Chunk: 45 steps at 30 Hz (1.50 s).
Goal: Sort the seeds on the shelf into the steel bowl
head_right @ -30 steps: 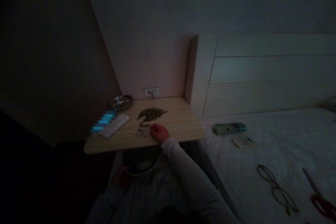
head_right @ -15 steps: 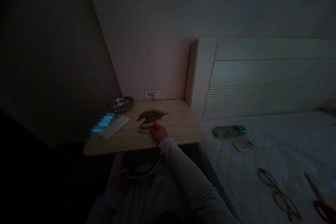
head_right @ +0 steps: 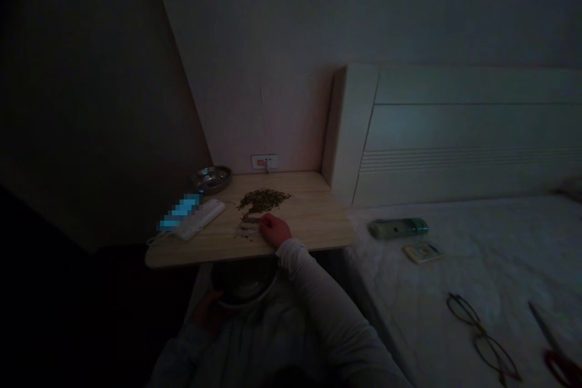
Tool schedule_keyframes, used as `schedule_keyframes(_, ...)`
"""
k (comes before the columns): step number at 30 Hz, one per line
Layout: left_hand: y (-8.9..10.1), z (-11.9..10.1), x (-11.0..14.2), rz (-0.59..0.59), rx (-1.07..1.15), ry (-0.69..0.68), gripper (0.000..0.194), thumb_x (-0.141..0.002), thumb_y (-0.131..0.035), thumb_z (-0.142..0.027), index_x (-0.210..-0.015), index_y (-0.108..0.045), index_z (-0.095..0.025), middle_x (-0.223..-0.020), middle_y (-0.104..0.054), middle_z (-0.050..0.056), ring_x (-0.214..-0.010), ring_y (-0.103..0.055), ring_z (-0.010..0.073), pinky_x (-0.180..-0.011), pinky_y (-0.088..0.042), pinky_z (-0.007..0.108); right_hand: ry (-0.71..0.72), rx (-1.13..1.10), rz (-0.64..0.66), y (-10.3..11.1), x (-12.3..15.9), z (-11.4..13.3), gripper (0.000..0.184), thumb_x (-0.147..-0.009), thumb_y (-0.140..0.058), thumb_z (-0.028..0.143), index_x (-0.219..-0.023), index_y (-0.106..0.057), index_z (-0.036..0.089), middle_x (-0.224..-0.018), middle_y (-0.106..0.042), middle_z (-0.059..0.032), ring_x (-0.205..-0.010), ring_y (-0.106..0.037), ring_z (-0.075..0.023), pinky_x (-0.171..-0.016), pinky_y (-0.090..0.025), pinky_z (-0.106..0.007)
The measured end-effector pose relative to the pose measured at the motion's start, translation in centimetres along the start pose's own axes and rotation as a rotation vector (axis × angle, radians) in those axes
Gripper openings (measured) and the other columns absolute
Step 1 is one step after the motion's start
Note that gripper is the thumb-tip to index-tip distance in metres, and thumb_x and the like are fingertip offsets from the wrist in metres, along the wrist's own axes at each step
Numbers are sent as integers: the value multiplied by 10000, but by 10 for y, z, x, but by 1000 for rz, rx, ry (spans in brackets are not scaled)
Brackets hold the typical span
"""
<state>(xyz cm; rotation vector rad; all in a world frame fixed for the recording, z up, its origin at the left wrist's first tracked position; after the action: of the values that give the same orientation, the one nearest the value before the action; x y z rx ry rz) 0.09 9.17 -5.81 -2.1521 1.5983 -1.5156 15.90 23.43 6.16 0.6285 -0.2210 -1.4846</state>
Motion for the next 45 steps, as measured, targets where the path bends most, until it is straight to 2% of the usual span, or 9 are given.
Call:
schedule_keyframes(9,6,-3,3,-53,-39,-40,203,-678,-459,-20,-795,-563,-148,-504,-618,9,-728,-625,240,-717,-472,359,6,-17,14,0,1,2,113,-689,-495,209,-773,-559,170,-688,-580,-1,-647,-512,-128,-616,-376,-238)
schedule_keyframes(15,6,-7,-1,-56,-36,-67,406,-662,-458,-1,-1010,-544,-193,-586,-649,-7,-724,-628,236,-710,-482,357,6,-24,27,0,2,3,78,-677,-498,201,-728,-551,176,-660,-564,6,-626,-497,-124,-598,-366,-235)
schedule_keyframes(20,13,-4,-4,-99,-59,-49,455,-693,-424,-3,-1124,-476,-139,-558,-650,18,-727,-627,258,-710,-480,397,10,-71,46,-3,4,0,73,-673,-492,217,-715,-535,176,-629,-551,17,-611,-499,-122,-592,-370,-233)
schedule_keyframes(25,3,-4,-4,19,-35,-68,472,-696,-448,-27,-1160,-435,-116,-576,-655,24,-816,-607,258,-765,-455,401,4,-135,41,-1,8,1,74,-678,-463,215,-706,-515,170,-616,-542,23,-597,-498,-114,-581,-376,-223)
schedule_keyframes(30,-3,-8,1,29,13,-87,509,-671,-461,-4,-1149,-453,-181,-597,-652,-8,-825,-604,236,-792,-441,373,-10,-162,23,2,11,1,91,-685,-452,229,-719,-511,170,-606,-533,28,-582,-489,-111,-573,-373,-223)
schedule_keyframes(34,-3,-6,7,-11,-19,-56,432,-678,-459,-11,-1099,-465,-105,-511,-629,0,-799,-610,245,-761,-459,358,-8,-149,12,5,10,2,75,-672,-473,222,-706,-516,171,-614,-534,26,-601,-488,-114,-591,-368,-228)
schedule_keyframes(37,-5,-6,7,28,-18,-61,434,-679,-455,-10,-1100,-450,-112,-590,-665,11,-782,-615,254,-745,-467,378,-17,-139,-6,7,9,2,76,-687,-464,223,-714,-512,170,-618,-537,23,-603,-487,-114,-588,-367,-229)
schedule_keyframes(42,8,-4,-1,-50,-27,-40,479,-676,-466,-12,-1142,-444,-121,-539,-646,11,-723,-624,255,-722,-475,382,-25,-141,2,5,8,1,73,-698,-467,218,-731,-514,173,-623,-545,27,-600,-495,-109,-592,-378,-226)
schedule_keyframes(45,7,-2,-5,-28,11,-16,501,-645,-489,-4,-1123,-486,-155,-566,-648,13,-791,-612,259,-743,-464,368,-22,-153,25,3,9,1,58,-683,-480,193,-720,-520,173,-623,-552,30,-607,-505,-109,-607,-385,-228)
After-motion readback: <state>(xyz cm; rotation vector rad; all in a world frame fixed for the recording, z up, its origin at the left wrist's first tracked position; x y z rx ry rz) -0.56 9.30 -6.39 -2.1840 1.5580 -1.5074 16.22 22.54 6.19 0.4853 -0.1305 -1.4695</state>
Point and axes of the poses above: each hand's wrist, its own x-axis away from the middle knuckle, its own y-axis out of the back of the hand, z = x × y, the point moved 10 cm from there along -x, towards the middle knuckle
